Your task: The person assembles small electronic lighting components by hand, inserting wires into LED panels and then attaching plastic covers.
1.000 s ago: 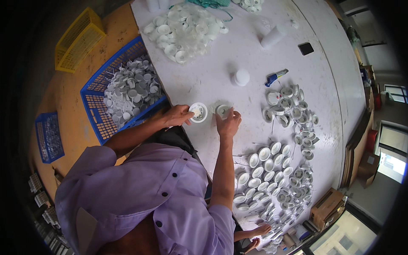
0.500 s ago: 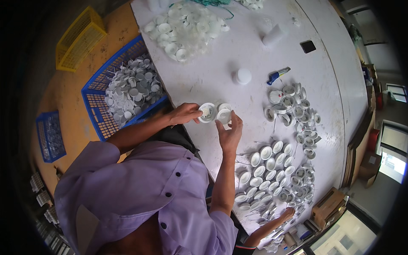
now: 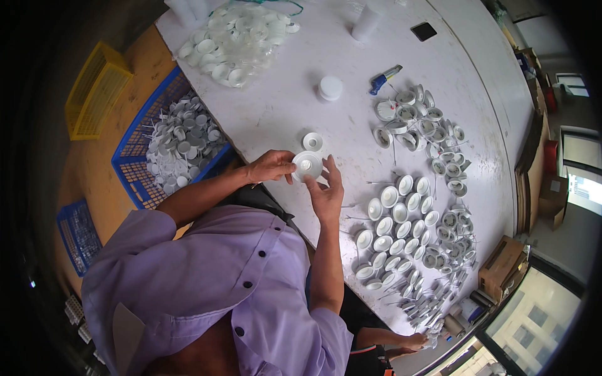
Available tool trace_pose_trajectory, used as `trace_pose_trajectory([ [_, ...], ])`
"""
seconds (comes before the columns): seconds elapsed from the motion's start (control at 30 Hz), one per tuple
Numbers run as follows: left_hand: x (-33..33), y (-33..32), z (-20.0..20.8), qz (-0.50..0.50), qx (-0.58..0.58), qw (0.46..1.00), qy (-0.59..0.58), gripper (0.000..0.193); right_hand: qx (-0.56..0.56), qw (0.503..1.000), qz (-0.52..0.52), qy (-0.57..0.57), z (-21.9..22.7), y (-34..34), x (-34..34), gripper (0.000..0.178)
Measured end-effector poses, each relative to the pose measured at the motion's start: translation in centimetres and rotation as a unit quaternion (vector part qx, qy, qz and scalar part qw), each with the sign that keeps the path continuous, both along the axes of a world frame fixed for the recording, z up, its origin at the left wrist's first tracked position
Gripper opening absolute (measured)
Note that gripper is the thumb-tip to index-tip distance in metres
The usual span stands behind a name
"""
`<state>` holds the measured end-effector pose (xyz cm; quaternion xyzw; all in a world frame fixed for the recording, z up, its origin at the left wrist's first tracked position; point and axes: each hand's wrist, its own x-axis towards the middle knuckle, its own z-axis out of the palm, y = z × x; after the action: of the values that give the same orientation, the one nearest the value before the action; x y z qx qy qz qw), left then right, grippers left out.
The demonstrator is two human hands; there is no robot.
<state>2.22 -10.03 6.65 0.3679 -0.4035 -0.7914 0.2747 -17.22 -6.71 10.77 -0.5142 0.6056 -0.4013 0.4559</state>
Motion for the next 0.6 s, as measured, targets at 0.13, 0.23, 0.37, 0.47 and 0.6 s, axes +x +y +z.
trace_pose_trajectory([
  [0.13, -1.0, 0.0, 1.2, -0.028, -0.026, 0.999, -0.017, 0.038, 0.085, 0.991, -0.078, -0.065, -0.9, 0.6, -1.3, 0.033],
  [0.23, -2.2, 0.2, 1.4, -0.024, -0.033, 0.999, -0.02, 0.037, 0.066, 0.991, -0.096, -0.061, -1.3, 1.0, -1.2, 0.029],
  [0.37, -3.4, 0.4, 1.4, -0.023, -0.054, 0.997, -0.044, 0.037, 0.077, 0.989, -0.124, -0.011, -0.8, 1.4, -1.2, 0.026],
  [0.47, -4.1, 0.6, 0.3, -0.01, -0.071, 0.996, -0.052, 0.036, 0.065, 0.988, -0.14, -0.017, -0.9, 1.7, -1.4, 0.025],
  [0.6, -4.9, 0.6, 0.3, -0.025, -0.085, 0.989, -0.118, 0.031, 0.064, 0.984, -0.163, -0.022, -1.3, 2.3, -1.5, 0.025],
])
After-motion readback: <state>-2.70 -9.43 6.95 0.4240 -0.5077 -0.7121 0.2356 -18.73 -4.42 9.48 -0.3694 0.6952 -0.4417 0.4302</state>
